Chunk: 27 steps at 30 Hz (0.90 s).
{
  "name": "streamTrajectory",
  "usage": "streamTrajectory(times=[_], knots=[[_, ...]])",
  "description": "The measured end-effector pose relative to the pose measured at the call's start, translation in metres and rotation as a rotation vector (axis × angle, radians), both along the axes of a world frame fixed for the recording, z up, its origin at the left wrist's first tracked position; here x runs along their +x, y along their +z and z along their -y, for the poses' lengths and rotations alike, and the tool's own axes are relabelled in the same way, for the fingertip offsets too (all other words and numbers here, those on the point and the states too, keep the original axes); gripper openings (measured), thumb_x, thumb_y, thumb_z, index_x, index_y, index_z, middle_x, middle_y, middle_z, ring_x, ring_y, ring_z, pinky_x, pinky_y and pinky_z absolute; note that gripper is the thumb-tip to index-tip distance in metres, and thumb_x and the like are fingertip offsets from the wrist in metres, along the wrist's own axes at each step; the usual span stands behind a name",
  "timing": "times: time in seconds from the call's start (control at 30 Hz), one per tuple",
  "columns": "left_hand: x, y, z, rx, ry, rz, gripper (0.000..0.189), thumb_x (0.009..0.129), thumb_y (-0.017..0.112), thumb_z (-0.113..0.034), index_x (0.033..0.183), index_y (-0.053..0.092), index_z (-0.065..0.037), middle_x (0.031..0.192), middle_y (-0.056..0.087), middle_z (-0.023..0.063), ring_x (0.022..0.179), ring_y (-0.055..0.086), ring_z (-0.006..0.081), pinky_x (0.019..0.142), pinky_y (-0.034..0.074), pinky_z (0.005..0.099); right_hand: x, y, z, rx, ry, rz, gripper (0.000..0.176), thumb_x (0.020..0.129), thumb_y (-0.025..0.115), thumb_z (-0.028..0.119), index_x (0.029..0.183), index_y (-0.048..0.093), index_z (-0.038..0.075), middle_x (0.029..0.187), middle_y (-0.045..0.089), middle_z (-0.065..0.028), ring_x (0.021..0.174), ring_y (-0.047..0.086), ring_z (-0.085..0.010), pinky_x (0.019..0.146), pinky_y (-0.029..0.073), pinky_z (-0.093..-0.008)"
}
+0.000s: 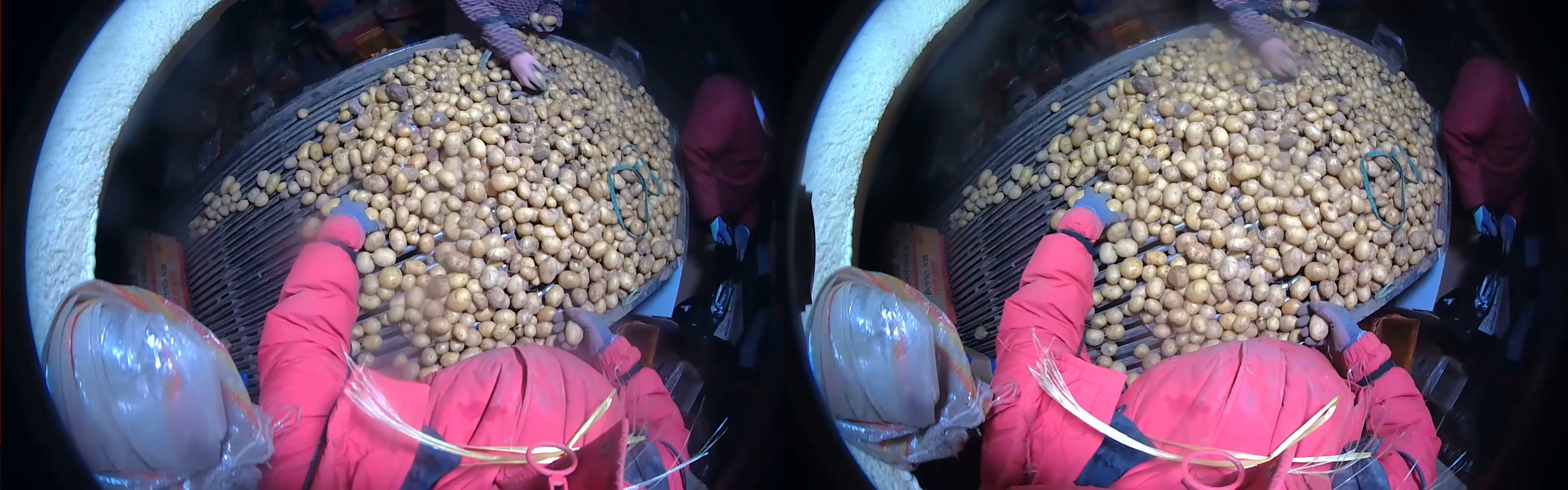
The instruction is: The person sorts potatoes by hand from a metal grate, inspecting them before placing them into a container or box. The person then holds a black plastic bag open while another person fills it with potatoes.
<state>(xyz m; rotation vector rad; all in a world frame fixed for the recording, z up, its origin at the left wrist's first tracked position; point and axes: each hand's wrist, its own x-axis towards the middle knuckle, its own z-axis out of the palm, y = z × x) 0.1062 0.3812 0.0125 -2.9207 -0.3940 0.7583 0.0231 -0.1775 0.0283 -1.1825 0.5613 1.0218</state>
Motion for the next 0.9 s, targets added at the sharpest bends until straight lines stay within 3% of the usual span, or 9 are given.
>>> streamTrajectory(times=[0.13, 0.23, 0.27, 0.37, 0.53, 0.6, 0.73, 0.77, 0.9], knots=[[-0.012, 0.009, -0.001, 0.028, -0.113, 0.120, 0.069, 0.078, 0.071, -0.059, 0.124, 0.065, -0.009, 0.124, 0.064, 0.0152, 0.119, 0.056, 0.0311, 0.100, 0.044, 0.0383, 0.000, -0.011, 0.008, 0.121, 0.033, 0.014, 0.036, 0.099, 0.053, 0.035, 0.110, 0.062, 0.003, 0.088, 0.069, -0.0055, 0.067, 0.066, -0.0168, 0.058, 0.054, -0.0298], [-0.035, 0.045, 0.015, -0.547, 0.202, 0.166, 0.056, 0.079, 0.079, -0.046, 0.113, 0.069, -0.002, 0.097, 0.070, 0.0108, 0.081, 0.066, 0.0195, 0.072, 0.052, 0.0307, -0.001, -0.011, 0.012, 0.100, 0.059, 0.048, 0.038, 0.099, 0.053, 0.036, 0.113, 0.061, 0.002, 0.089, 0.069, -0.0057, 0.067, 0.066, -0.0169, 0.059, 0.055, -0.0294], [-0.045, 0.040, 0.015, -0.542, 0.202, 0.170, 0.056, 0.079, 0.079, -0.046, 0.113, 0.069, -0.002, 0.097, 0.070, 0.0108, 0.081, 0.066, 0.0195, 0.072, 0.052, 0.0307, 0.000, -0.013, 0.013, 0.106, 0.060, 0.052, 0.038, 0.099, 0.053, 0.036, 0.113, 0.061, 0.002, 0.089, 0.069, -0.0057, 0.067, 0.066, -0.0169, 0.059, 0.055, -0.0294], [-0.079, 0.057, 0.064, -1.424, 0.666, 0.444, 0.035, 0.094, 0.069, -0.031, 0.115, 0.065, -0.003, 0.089, 0.064, 0.0021, 0.073, 0.058, 0.0103, 0.063, 0.049, 0.0245, 0.001, -0.017, 0.019, 0.247, 0.073, 0.078, 0.039, 0.099, 0.054, 0.038, 0.113, 0.061, 0.003, 0.090, 0.069, -0.0062, 0.070, 0.067, -0.0172, 0.060, 0.056, -0.0293], [-0.103, 0.067, 0.177, -2.128, 0.794, 0.313, 0.053, 0.099, 0.055, -0.045, 0.129, 0.056, -0.002, 0.108, 0.067, 0.0134, 0.094, 0.067, 0.0253, 0.073, 0.058, 0.0337, -0.003, -0.046, 0.024, 0.513, -0.121, 0.049, 0.036, 0.099, 0.056, 0.037, 0.112, 0.063, 0.004, 0.089, 0.070, -0.0093, 0.075, 0.068, -0.0222, 0.068, 0.059, -0.0371], [-0.098, 0.064, 0.224, -2.486, 0.770, 0.129, 0.061, 0.097, 0.055, -0.051, 0.132, 0.052, -0.001, 0.130, 0.059, 0.0165, 0.115, 0.061, 0.0340, 0.095, 0.053, 0.0524, -0.005, -0.052, 0.027, 0.579, -0.076, 0.082, 0.037, 0.100, 0.053, 0.035, 0.121, 0.060, 0.006, 0.099, 0.070, -0.0098, 0.085, 0.069, -0.0235, 0.071, 0.058, -0.0370], [-0.091, 0.075, 0.314, -2.507, 0.901, -0.169, 0.069, 0.092, 0.060, -0.054, 0.140, 0.045, -0.005, 0.142, 0.049, 0.0196, 0.126, 0.051, 0.0458, 0.096, 0.050, 0.0618, -0.010, 0.003, 0.038, 0.655, -0.014, 0.286, 0.059, 0.098, 0.056, 0.037, 0.146, 0.041, 0.006, 0.130, 0.060, -0.0157, 0.102, 0.068, -0.0263, 0.070, 0.060, -0.0346], [-0.089, 0.074, 0.331, -2.423, 0.887, -0.315, 0.069, 0.093, 0.058, -0.055, 0.140, 0.046, -0.005, 0.141, 0.050, 0.0195, 0.126, 0.052, 0.0440, 0.095, 0.051, 0.0601, -0.014, 0.019, 0.044, 0.614, -0.033, 0.305, 0.068, 0.095, 0.059, 0.037, 0.152, 0.033, 0.012, 0.145, 0.049, -0.0153, 0.113, 0.064, -0.0246, 0.077, 0.057, -0.0362], [-0.082, 0.078, 0.415, -1.991, 0.497, -0.648, 0.064, 0.098, 0.049, -0.055, 0.135, 0.050, -0.003, 0.126, 0.061, 0.0144, 0.115, 0.062, 0.0255, 0.095, 0.053, 0.0411, -0.034, 0.006, 0.095, 0.773, -0.263, 0.334, 0.067, 0.094, 0.061, 0.034, 0.151, 0.036, 0.011, 0.145, 0.049, -0.0118, 0.126, 0.055, -0.0286, 0.090, 0.055, -0.0434]])
